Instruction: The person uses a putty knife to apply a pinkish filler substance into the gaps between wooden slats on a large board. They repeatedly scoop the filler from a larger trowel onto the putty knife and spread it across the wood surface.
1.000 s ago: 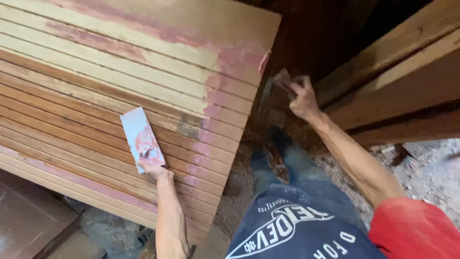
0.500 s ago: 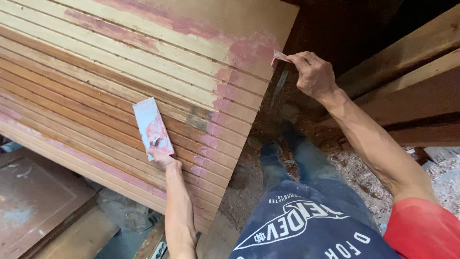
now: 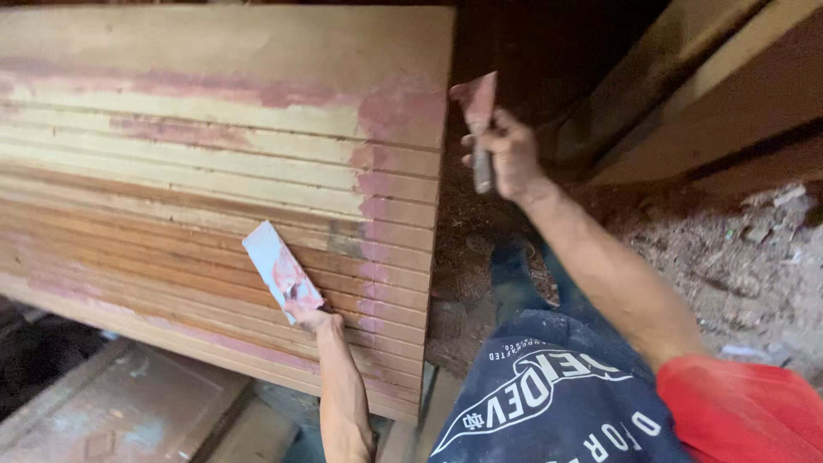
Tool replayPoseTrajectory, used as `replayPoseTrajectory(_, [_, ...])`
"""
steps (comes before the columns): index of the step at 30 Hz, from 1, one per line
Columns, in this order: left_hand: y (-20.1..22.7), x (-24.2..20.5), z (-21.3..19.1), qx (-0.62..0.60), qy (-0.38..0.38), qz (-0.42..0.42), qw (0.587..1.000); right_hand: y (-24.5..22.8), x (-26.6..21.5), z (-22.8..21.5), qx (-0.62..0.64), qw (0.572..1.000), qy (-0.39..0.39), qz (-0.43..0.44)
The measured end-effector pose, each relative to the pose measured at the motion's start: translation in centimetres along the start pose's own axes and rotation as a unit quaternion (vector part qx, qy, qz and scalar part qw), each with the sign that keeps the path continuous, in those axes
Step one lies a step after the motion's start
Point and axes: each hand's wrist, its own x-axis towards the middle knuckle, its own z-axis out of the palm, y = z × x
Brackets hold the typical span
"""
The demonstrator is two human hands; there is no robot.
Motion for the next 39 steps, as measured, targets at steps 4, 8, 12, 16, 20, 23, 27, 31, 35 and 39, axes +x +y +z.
replayPoseTrajectory(4, [0.8, -0.7, 0.9, 0.031, 0.023, -0.015, 0.999, 2.2, 0.1, 2.6, 0.078, 0.996, 0.052, -0.01])
replayPoseTrajectory(8, [1.2, -0.9, 1.3, 0.042, 0.014, -0.005, 0.999, 2.5, -0.2, 4.3, 0.048, 0.996, 0.075, -0.013])
replayPoseTrajectory(12, [1.2, -0.7, 1.4, 0.036, 0.022, -0.026, 0.999, 2.9, 0.2, 5.9, -0.06, 0.993, 0.099, 0.009])
replayPoseTrajectory(16, [1.0, -0.6, 1.2, 0.046, 0.018, 0.001, 0.999, 2.6, -0.7, 4.4, -0.26, 0.965, 0.017, -0.021])
replayPoseTrajectory(20, [1.0, -0.7, 1.4, 0.049, 0.034, 0.01, 0.998, -0.6, -1.8, -1.2, -0.29, 0.957, -0.017, -0.013])
replayPoseTrajectory(23, [1.2, -0.6, 0.9, 0.052, 0.03, 0.019, 0.998, -1.4, 0.1, -1.1, -0.278, 0.96, 0.02, -0.006])
replayPoseTrajectory(27, [0.4, -0.2, 0.8, 0.058, 0.04, 0.023, 0.997, 0.1, 0.3, 3.1, -0.259, 0.965, -0.024, -0.036])
replayPoseTrajectory(31, [0.4, 0.0, 1.3, 0.048, 0.042, 0.01, 0.998, -2.7, -1.9, 0.6, -0.269, 0.961, -0.052, 0.035])
replayPoseTrajectory(35, [0.4, -0.3, 0.1, 0.031, 0.044, 0.004, 0.999, -2.0, -0.4, 3.4, -0.211, 0.977, 0.01, -0.001])
replayPoseTrajectory(39, [-0.3, 0.2, 0.1, 0.081, 0.069, 0.052, 0.993, -1.4, -1.8, 3.0, -0.269, 0.959, -0.037, 0.087])
